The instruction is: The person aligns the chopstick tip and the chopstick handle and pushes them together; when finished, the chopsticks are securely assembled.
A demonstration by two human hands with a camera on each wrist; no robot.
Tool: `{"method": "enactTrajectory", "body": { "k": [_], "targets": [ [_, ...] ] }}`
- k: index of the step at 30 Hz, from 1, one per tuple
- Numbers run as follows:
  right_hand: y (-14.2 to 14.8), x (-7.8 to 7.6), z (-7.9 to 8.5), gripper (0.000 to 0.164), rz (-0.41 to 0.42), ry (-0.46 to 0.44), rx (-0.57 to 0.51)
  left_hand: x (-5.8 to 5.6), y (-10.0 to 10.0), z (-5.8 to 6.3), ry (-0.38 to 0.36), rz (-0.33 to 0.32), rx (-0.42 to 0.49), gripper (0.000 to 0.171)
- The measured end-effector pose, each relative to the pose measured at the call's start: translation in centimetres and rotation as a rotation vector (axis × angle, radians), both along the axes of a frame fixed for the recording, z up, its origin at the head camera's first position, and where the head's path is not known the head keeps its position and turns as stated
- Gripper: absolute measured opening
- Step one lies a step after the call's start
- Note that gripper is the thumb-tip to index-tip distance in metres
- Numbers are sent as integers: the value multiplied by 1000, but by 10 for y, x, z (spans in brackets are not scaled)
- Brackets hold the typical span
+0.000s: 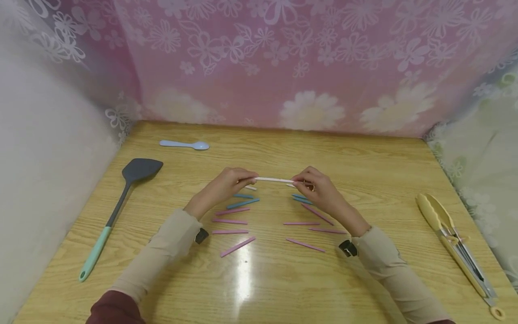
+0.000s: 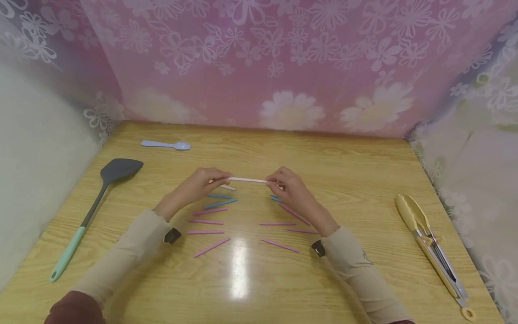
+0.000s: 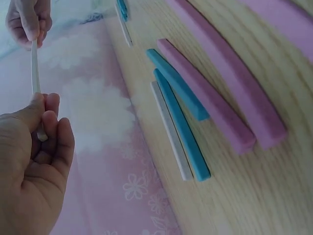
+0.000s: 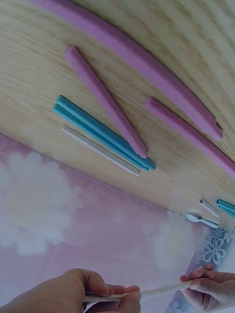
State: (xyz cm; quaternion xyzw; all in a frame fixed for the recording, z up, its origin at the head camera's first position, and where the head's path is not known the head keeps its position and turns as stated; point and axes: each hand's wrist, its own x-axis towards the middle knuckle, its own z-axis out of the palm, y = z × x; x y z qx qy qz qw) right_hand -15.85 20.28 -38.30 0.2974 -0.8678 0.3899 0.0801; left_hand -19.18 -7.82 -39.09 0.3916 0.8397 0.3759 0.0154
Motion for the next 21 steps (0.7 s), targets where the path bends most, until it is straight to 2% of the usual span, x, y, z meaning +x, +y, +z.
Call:
{"method": "enactTrajectory", "body": {
  "k": [14,21],
  "targets": [
    [0,-3,-5,10,52,118,-31,7,2,0,18,-4,35,29],
    [-1,-10,-6,11,64,195,16,-3,3,-3,-22,37,-4,27]
  ]
}}
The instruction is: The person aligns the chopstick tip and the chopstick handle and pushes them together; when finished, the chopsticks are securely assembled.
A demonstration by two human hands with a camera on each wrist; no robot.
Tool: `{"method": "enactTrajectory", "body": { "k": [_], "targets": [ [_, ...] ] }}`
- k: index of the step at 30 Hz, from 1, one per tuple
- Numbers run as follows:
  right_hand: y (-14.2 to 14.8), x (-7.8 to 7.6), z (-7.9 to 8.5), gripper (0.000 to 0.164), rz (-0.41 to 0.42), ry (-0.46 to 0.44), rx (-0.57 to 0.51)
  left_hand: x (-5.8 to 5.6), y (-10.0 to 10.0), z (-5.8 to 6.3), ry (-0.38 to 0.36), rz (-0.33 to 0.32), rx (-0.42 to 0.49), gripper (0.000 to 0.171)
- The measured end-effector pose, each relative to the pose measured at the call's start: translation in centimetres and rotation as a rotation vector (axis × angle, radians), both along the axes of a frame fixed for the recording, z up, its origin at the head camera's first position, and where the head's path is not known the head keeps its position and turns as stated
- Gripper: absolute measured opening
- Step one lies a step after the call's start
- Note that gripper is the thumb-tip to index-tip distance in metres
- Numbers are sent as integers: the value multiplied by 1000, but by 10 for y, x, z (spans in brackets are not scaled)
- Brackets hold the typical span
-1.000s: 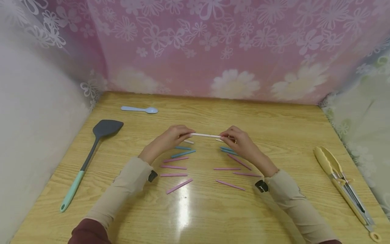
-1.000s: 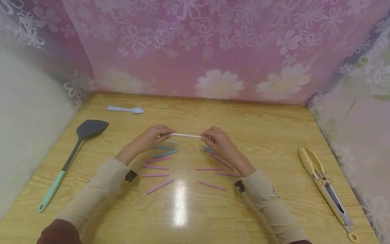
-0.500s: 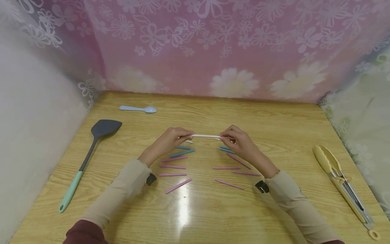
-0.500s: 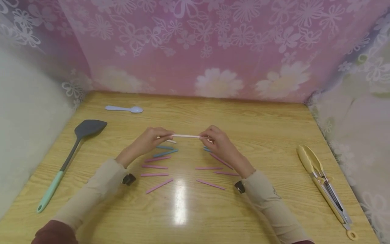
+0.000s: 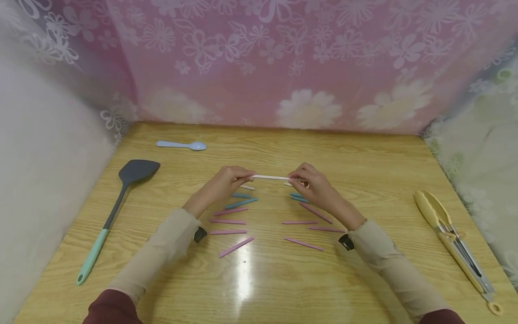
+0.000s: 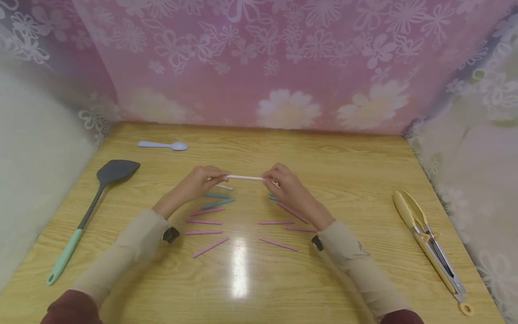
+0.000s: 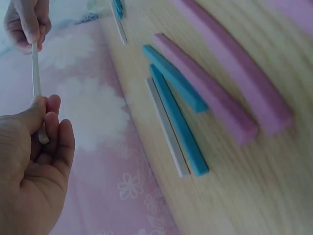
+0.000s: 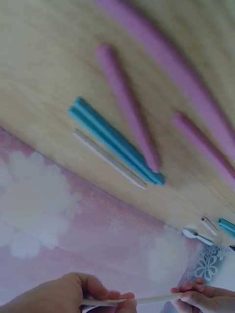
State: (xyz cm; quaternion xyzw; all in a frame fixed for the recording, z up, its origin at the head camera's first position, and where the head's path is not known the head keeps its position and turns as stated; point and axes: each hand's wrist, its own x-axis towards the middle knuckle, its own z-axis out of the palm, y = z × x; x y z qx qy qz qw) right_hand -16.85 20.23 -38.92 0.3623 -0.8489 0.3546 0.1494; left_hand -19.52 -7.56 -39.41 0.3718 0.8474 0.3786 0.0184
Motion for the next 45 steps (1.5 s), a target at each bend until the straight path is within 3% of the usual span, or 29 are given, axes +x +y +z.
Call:
{"method": "enactTrajectory", "body": {
  "k": [7,14,19,29,35,45],
  "targets": [
    [5,-11,-1,20,-6,-87,34,-12,-3,1,-73,32,-38,30],
    [8,-25,-7,15,-53,-180,108,-21,-6,-1,-94,39,-77,32],
    [8,-36,-15,11,-99,-269,140,-32,-9,-8,-152,72,-127,27],
    [8,-58,-34,10,-102,-352,211,-50,-5,-24,-294,92,-191,22],
    [9,-61,-44,12,-114,-456,225,-57,-2,-33,-278,67,-214,20],
    [5,-62,-46,11,-119,-451,278,-58,-2,-33,-284,66,-243,21]
  ]
}}
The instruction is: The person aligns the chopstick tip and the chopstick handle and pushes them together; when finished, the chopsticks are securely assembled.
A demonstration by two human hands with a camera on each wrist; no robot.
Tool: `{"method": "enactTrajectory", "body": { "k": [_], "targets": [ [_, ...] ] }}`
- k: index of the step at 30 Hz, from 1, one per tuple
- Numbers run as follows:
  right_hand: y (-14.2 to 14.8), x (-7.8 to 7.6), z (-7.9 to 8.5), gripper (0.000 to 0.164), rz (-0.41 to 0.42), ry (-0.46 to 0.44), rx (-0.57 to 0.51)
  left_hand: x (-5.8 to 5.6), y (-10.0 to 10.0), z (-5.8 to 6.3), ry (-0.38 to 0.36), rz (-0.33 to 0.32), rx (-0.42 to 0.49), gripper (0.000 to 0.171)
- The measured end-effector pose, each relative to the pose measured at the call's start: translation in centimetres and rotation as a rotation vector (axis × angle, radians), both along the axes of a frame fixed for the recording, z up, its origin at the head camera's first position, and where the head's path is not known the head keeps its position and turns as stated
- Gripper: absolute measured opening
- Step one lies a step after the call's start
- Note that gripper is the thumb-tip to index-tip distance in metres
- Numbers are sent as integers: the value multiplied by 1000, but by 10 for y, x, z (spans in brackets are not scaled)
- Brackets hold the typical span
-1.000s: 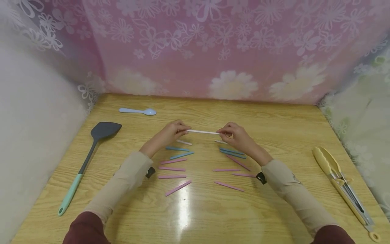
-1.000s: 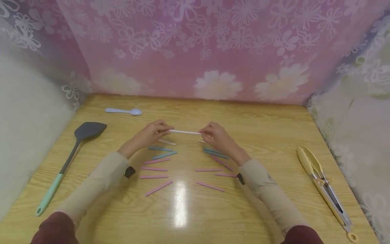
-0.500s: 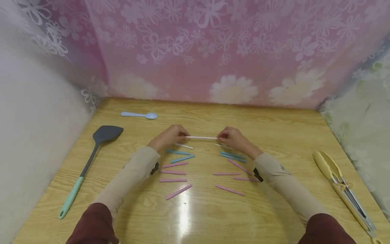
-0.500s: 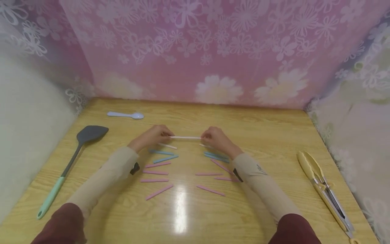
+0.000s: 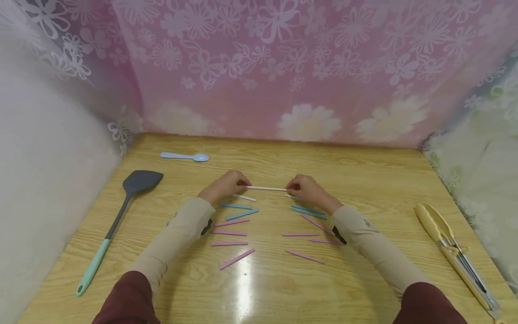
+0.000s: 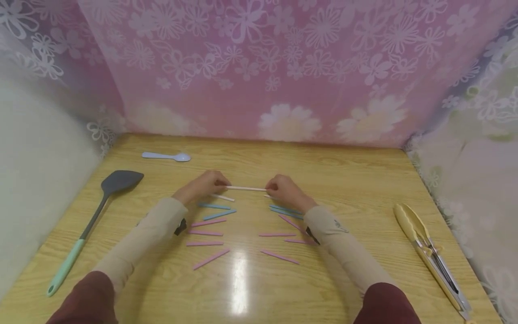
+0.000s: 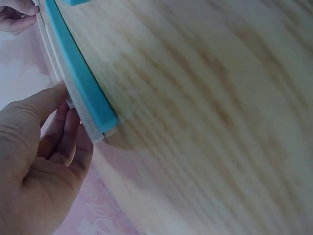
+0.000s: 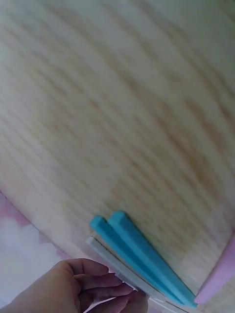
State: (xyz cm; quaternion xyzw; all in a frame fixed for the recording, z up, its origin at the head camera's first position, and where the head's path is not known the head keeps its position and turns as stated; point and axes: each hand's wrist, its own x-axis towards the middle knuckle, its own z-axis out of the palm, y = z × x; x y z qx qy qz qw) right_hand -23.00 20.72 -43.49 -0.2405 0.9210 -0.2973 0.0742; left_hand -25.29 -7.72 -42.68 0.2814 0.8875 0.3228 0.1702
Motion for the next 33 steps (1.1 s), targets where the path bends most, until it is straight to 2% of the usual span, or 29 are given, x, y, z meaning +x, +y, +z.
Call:
{"method": "enactTrajectory", "body": {
  "k": [11,28,33],
  "targets": [
    [1,0,2,13,-25,-34,2,2,0,2,-3,18,-19,22],
    [2,-2,-2,13,-52,-49,-6,2,0,-3,-1,20,-11,23],
    [6,4,6,17,-84,-47,-44,4,-6,-3,14,32,22,27]
  ]
}}
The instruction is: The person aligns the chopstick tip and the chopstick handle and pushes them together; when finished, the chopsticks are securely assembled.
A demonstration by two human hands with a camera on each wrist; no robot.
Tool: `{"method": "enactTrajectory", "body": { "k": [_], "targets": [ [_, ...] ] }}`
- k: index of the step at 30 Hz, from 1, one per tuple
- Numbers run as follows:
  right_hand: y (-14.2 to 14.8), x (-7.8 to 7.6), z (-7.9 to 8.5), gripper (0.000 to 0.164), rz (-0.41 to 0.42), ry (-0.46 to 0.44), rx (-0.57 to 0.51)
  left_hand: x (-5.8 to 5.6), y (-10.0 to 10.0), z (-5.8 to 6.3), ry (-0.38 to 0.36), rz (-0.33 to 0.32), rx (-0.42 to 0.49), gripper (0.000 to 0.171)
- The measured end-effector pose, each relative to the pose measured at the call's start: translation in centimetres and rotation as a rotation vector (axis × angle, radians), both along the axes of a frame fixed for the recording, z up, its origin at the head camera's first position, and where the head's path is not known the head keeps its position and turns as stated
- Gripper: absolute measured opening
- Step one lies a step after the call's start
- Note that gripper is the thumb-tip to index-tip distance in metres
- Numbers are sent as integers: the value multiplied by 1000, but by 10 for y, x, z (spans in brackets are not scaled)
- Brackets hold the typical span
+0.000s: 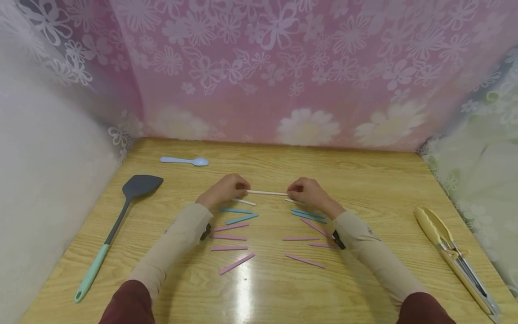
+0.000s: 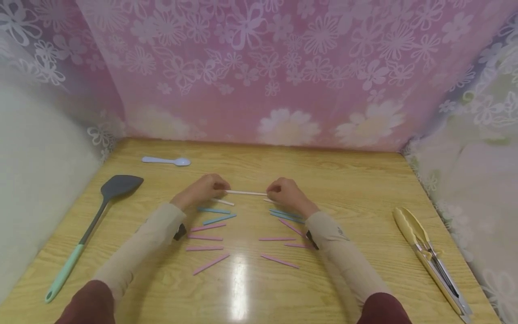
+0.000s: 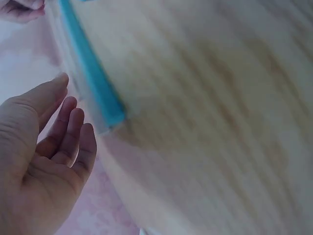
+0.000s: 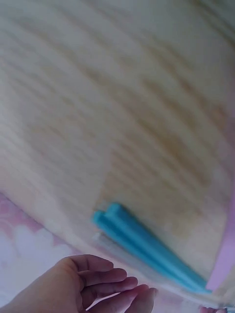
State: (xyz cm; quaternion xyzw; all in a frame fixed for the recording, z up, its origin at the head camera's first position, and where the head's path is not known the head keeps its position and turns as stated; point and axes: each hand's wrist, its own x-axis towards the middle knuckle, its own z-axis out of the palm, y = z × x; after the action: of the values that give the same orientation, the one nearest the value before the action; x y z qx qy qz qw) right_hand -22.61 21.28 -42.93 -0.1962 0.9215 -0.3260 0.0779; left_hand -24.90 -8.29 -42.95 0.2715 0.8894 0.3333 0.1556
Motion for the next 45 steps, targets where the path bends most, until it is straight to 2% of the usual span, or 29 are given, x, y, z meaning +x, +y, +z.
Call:
{"method": "enactTrajectory", "body": {
  "k": [5,9,15,19,25,33,45],
  "targets": [
    [12,10,9,21,-57,-8,-9,5,-14,4,23,45,34,28],
    [25,16,8,23,-85,-24,-3,12,-26,7,19,59,41,27],
    [35,24,0,23,-63,-77,-10,22,-36,3,-27,45,59,25],
    [36,28,-3,22,-37,-89,-29,26,-35,-1,-34,11,93,25],
    [33,28,-4,18,5,-53,-23,25,-33,-5,-20,-24,86,25],
    [32,25,-5,14,16,-25,-3,21,-29,-6,15,-52,47,22],
    [30,26,-6,12,23,-16,6,22,-25,-4,48,-54,19,18]
  ]
}}
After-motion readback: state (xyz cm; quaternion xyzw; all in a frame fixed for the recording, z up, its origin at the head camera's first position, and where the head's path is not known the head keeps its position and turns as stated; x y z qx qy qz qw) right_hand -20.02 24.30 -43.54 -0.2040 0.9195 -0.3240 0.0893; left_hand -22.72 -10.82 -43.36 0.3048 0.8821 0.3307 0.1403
